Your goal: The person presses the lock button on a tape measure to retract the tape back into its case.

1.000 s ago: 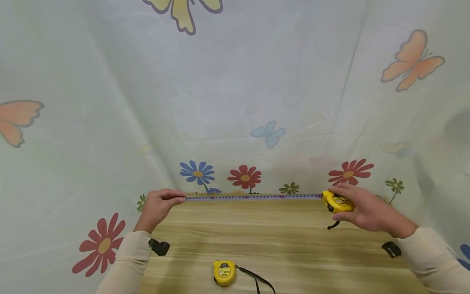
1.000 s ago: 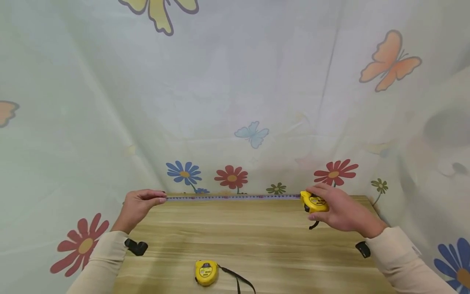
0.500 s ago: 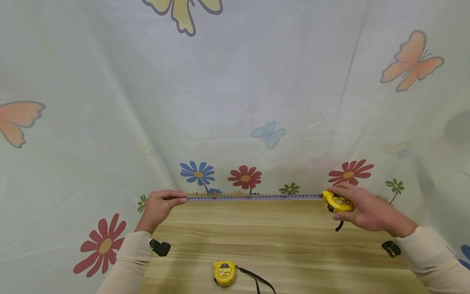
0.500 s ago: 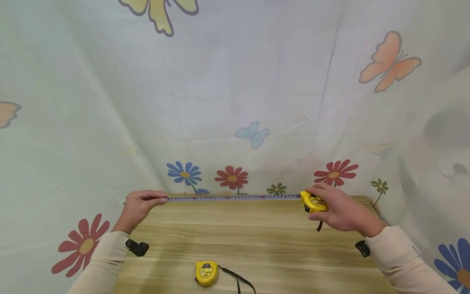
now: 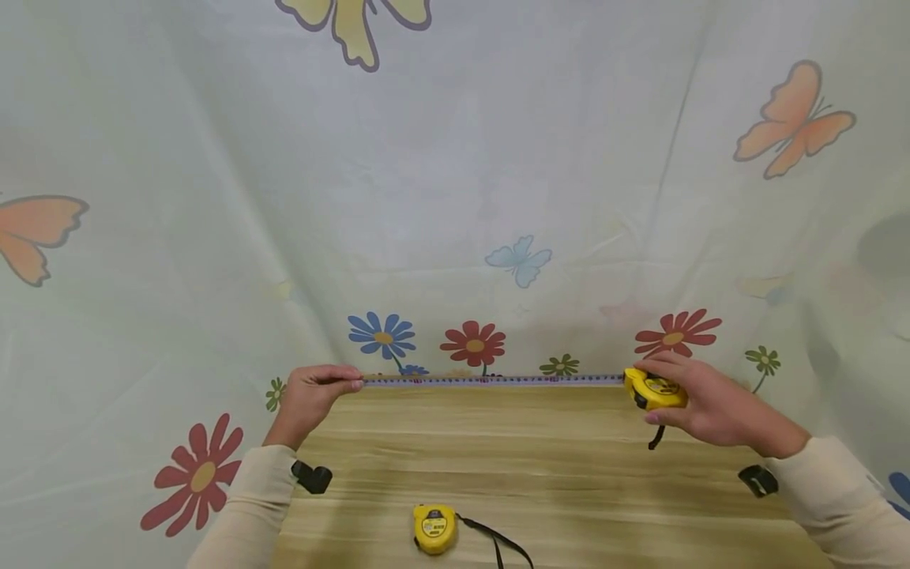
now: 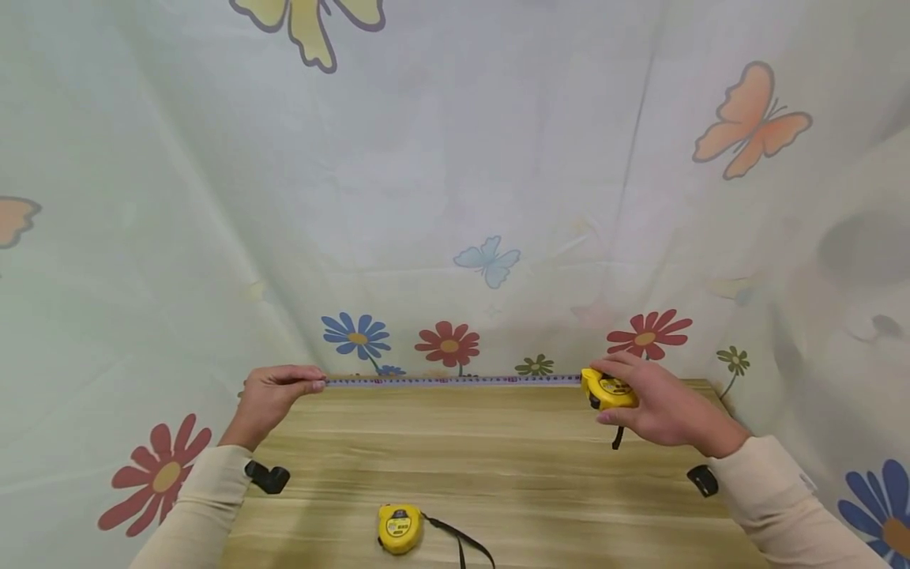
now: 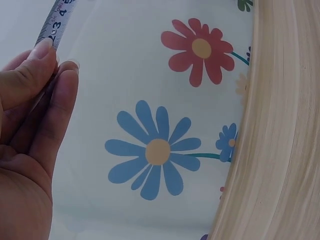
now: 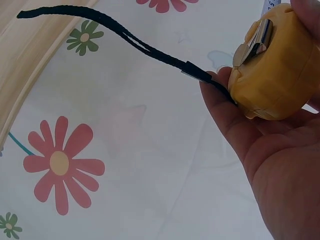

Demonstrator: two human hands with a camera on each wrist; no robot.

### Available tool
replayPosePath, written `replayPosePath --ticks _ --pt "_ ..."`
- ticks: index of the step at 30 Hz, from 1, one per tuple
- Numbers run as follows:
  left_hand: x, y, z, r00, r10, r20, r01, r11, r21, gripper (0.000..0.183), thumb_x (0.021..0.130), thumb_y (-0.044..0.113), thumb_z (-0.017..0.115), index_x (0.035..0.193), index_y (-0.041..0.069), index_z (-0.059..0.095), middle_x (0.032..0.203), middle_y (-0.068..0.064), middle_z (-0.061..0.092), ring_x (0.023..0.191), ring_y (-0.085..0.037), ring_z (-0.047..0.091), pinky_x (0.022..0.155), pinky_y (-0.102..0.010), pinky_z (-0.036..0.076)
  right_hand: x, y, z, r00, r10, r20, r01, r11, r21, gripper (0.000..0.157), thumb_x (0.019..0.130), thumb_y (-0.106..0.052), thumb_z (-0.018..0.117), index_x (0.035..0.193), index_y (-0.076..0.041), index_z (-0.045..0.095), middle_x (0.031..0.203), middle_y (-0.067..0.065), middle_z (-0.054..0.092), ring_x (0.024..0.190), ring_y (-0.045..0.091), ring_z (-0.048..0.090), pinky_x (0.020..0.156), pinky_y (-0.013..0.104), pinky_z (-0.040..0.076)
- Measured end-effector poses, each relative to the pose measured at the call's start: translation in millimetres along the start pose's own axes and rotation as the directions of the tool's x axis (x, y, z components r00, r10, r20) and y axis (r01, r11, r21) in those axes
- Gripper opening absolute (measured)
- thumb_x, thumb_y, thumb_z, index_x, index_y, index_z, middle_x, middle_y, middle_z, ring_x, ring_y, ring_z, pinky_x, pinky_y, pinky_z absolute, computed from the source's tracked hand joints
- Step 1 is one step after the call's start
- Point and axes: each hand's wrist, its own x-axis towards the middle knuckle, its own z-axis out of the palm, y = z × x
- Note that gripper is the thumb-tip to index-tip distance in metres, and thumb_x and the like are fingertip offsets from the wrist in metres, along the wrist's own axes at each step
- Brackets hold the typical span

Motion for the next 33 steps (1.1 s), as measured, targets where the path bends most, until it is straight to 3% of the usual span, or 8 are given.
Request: replayPosePath --ticks 6,13,21,33 --pt "0.5 1.4 1.3 1.0 0.029 -0.009 -0.029 0.999 -0.013 0.014 0.089 0.009 0.082 0.1 -0.001 0.082 0.107 -0.013 0.081 0.093 -0.007 0.075 0.082 -0.023 0.062 1.4 -1.5 -1.5 1.0 -0.012 -0.007 0.012 1.0 0.0 0.064 0.087 -0.026 0.086 0.14 -0.002 0.061 0.128 0.009 0.064 0.097 0.005 0.056 0.076 0.021 0.055" --pt "-0.3 1.9 1.2 0.999 0.048 0.001 -0.048 0.999 -0.013 0.009 0.089 0.008 0.082 0.097 0.004 0.083 0.104 -0.004 0.082 0.09 -0.004 0.075 0.081 -0.023 0.062 2.0 -3.4 -2.1 1.0 0.0 0.001 0.0 1.0 -0.003 0.065 0.087 -0.026 0.086 0.142 -0.004 0.06 0.132 0.01 0.063 0.1 0.007 0.057 0.076 0.022 0.055" --pt "-0.5 -0.2 1.5 0.999 0.046 0.013 -0.045 0.999 -0.03 0.012 0.09 0.01 0.082 0.099 0.004 0.083 0.109 -0.016 0.08 0.092 -0.004 0.075 0.082 -0.023 0.062 4.3 -5.4 -1.3 1.0 0.007 0.003 -0.007 1.0 0.005 0.064 0.087 -0.026 0.086 0.142 -0.005 0.06 0.131 0.008 0.063 0.1 0.008 0.056 0.077 0.022 0.056" --pt "-0.4 4.8 5.0 0.997 0.072 0.028 -0.069 0.995 -0.069 0.009 0.09 0.009 0.081 0.098 0.011 0.085 0.108 -0.007 0.081 0.094 -0.01 0.077 0.083 -0.026 0.063 5.2 -6.7 -2.6 1.0 0.007 0.004 -0.007 1.0 0.0 0.063 0.087 -0.026 0.086 0.141 -0.004 0.061 0.131 0.009 0.063 0.1 0.008 0.056 0.077 0.022 0.056"
